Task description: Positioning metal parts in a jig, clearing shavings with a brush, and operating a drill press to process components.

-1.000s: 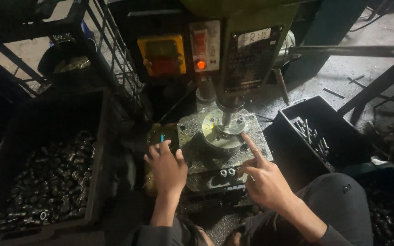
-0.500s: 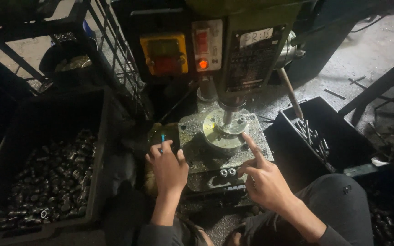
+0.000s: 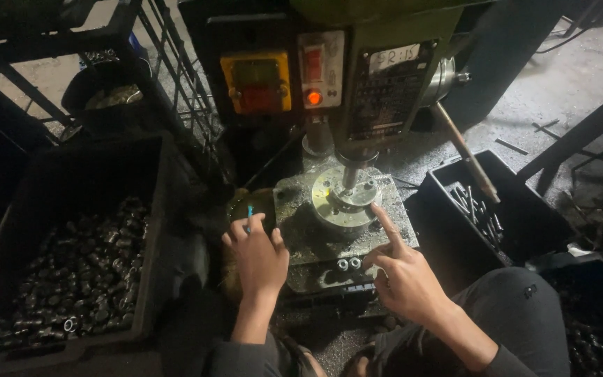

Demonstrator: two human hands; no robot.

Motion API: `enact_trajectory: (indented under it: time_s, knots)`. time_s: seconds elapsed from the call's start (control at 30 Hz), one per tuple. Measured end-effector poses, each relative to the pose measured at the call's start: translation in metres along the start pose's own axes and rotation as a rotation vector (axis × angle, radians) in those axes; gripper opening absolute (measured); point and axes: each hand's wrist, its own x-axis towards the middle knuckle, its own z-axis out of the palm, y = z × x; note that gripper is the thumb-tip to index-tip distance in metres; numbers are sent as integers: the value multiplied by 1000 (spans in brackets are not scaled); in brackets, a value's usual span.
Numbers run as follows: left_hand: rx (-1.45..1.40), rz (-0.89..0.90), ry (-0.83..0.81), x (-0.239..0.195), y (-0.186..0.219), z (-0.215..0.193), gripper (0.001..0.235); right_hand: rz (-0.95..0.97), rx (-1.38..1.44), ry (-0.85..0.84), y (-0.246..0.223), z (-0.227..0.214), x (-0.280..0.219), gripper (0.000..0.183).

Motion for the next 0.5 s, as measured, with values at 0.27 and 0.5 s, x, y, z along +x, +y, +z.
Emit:
enact_trajectory:
  time_s: [0.27,0.5]
  knots:
    - [37,-20,85,6,-6,-7,35,49,-24,-39,-1,1,1,25]
    - [174,18,316,18,-33,-50,42,24,-47,-43,-1,-2,0,26]
